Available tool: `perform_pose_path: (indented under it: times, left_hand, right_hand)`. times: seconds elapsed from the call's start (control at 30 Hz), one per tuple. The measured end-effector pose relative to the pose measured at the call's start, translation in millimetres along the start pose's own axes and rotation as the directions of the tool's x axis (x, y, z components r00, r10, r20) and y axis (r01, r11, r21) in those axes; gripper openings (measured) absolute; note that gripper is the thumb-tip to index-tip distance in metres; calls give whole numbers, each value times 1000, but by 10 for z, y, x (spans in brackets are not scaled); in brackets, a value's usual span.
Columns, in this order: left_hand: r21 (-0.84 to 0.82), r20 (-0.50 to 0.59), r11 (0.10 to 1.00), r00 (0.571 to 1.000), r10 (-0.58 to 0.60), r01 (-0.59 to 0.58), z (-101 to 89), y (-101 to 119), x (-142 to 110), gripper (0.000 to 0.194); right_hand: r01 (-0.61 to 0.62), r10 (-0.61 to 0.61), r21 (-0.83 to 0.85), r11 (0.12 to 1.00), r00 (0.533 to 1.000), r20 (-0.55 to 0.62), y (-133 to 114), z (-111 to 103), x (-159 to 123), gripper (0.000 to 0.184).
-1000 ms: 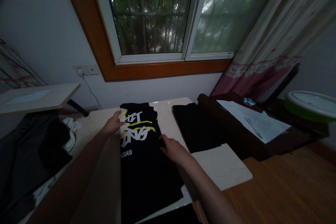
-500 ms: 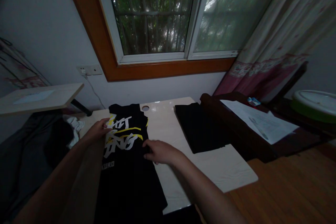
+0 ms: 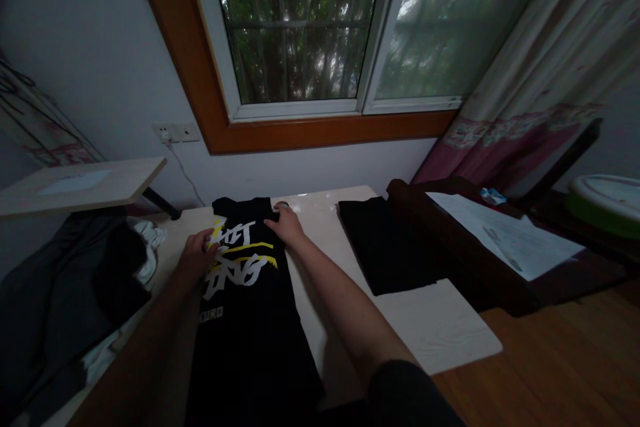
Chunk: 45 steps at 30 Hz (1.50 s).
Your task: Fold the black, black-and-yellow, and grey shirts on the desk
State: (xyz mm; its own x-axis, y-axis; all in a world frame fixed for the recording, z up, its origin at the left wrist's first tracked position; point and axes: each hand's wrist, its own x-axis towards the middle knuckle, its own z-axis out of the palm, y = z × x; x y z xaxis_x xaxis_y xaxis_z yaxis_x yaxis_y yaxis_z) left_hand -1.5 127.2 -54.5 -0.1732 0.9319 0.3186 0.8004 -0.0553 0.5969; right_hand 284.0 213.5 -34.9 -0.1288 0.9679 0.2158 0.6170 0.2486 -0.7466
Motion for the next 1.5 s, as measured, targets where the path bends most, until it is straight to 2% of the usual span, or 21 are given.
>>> perform_pose_path:
  times: [0.17, 0.33, 0.43, 0.5, 0.63, 0.8, 0.9, 1.0, 1.1, 1.2, 1.4, 1.5]
  left_hand:
    - [-62, 29, 998, 1000, -7, 9, -71, -30, -56, 48]
    - [-186, -4, 983, 1000, 8, -9, -123, -17, -53, 44]
    - [-236, 2, 972, 1000, -11, 11, -136, -25, -45, 43]
    - [-250, 11, 967, 999, -37, 39, -137, -31, -44, 43]
    - [-235, -1, 972, 1000, -24, 23, -123, -38, -52, 42]
    - [-171, 3, 985, 1000, 10, -9, -122, -32, -63, 41]
    - [-159, 13, 987, 1000, 24, -22, -124, -29, -67, 40]
    - [-150, 11, 988, 1000, 26, -24, -109, -39, -72, 40]
    - [-156, -20, 986, 998, 58, -61, -83, -58, -78, 38]
    - [-165, -30, 982, 996, 89, -93, -63, -76, -84, 38]
    - [-148, -27, 985, 996, 86, -89, -50, -89, -93, 38]
    - [-140, -24, 987, 997, 78, -80, -52, -84, -103, 38]
  right_hand:
    - [-35, 36, 24, 999, 999, -24, -46, 17, 81, 33]
    - [-21, 23, 40, 999, 999, -48, -165, -66, 73, 20]
    - [-43, 48, 60, 997, 996, -75, -212, -90, 57, 23]
    - [-107, 115, 113, 988, 991, -68, -209, -93, 42, 28]
    - [-247, 251, 196, 949, 968, 7, -135, -74, 2, 37]
    - [-329, 318, 267, 906, 944, 84, -95, -58, -52, 41]
    - [-306, 271, 326, 894, 951, 148, -119, -87, -131, 59]
    - [-204, 126, 391, 898, 969, 214, -107, -126, -262, 80]
    - [-111, 39, 416, 903, 983, 177, -43, -147, -410, 92]
    - [-109, 46, 384, 917, 985, 168, 10, -171, -544, 94]
    - [-82, -21, 255, 963, 926, 376, -108, -279, -760, 98]
    - [-47, -30, 160, 986, 894, 448, -164, -316, -843, 90]
